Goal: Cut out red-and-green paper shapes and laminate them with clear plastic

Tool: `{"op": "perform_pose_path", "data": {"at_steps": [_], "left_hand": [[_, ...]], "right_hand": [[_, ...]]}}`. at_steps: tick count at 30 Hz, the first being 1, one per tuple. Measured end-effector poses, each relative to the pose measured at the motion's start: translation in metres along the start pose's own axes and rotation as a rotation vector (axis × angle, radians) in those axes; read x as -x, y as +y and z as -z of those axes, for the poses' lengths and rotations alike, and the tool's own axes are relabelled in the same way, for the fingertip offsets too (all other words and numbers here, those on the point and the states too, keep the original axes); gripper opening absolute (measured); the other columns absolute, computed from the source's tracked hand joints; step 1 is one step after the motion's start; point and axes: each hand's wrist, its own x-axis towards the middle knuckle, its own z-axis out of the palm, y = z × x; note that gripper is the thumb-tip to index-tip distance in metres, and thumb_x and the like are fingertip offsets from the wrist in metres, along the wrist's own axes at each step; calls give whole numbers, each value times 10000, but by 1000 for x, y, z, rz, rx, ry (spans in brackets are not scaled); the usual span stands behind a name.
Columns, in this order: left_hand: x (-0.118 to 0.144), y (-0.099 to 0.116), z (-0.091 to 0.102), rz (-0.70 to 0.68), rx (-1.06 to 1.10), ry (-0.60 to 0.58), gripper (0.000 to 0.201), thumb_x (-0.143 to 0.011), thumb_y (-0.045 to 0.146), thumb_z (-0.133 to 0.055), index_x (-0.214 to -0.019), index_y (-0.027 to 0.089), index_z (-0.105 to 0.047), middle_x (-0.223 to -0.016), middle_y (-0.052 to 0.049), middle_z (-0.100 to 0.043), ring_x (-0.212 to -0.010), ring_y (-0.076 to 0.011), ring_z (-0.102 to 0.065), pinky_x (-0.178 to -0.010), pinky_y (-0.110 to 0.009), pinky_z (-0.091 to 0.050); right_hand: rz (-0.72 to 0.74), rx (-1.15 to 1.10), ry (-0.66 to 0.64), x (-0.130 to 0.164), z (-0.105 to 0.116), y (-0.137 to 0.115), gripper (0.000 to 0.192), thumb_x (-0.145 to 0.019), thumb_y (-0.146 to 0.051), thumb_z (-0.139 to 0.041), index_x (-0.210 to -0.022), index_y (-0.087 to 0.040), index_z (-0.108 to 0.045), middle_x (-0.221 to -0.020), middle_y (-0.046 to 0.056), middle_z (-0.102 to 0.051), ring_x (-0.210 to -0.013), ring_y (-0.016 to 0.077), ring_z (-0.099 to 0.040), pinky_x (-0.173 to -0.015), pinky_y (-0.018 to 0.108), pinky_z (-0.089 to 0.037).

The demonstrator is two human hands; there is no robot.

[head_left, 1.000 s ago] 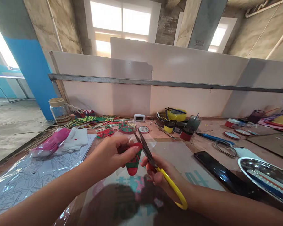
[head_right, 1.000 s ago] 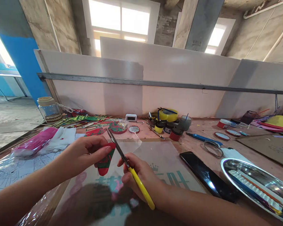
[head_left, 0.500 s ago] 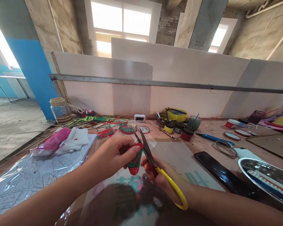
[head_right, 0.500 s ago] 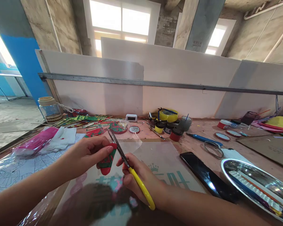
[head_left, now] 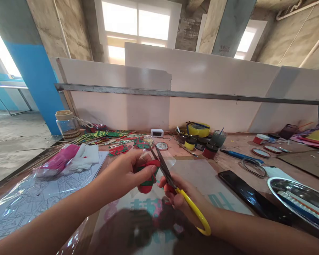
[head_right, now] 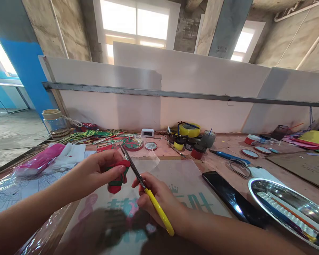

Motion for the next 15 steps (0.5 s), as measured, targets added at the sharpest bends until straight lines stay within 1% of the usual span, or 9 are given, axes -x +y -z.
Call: {"op": "perform_pose_path", "data": {"at_steps": [2, 4, 7, 10, 12, 15], "left_hand": [[1, 0, 0, 11, 77, -5, 202, -935, 371, -575, -865, 204, -485, -725, 8, -695, -521, -104, -617, -507, -228, -488], [1, 1, -1, 14, 109, -2, 219, -940, 391, -566, -881, 214, -453, -717, 18, -686, -519, -101, -601, -501, -226, -492], [1, 3, -4, -15, 96, 57, 212, -949, 401, -546, -911, 218, -449, -620, 64, -604, -483, -84, -538, -452, -192, -432], [1, 3, -6, -38, 71, 99, 199, -951, 400, -536, -941, 213, -468, -546, 93, -513, -458, -84, -497, -431, -189, -395], [0, 3, -6, -36, 45, 89, 206, -953, 399, -528, -934, 195, -510, -553, 80, -515, -470, -88, -508, -444, -199, -406], [0, 3, -7, -34, 30, 47, 248, -962, 394, -506, -865, 171, -553, -581, 56, -530, -488, -84, -516, -456, -203, -405]], "right_hand": [[0, 4, 1, -1, 0, -1, 657, -764, -813, -579, -1048, -221, -563, -799, -33, -444, -641, 117, -343, -559, 243, -291], [-17, -11, 3, -1, -1, -3, 707, -723, -844, -583, -1039, -213, -560, -773, -38, -429, -630, 117, -332, -548, 241, -281], [-44, -46, 8, -2, -4, -8, 748, -669, -865, -611, -1019, -207, -551, -778, -37, -427, -611, 111, -328, -535, 243, -277], [-48, -41, 21, -2, -6, -10, 737, -679, -859, -615, -1013, -205, -552, -805, -26, -439, -615, 110, -343, -544, 246, -287], [-48, -24, 39, -1, -7, -11, 739, -685, -865, -598, -1015, -205, -556, -815, -19, -444, -627, 116, -354, -555, 250, -296], [-42, -14, 60, -1, -6, -9, 745, -685, -876, -582, -1005, -203, -561, -807, -18, -436, -636, 120, -350, -558, 251, -294]]}}
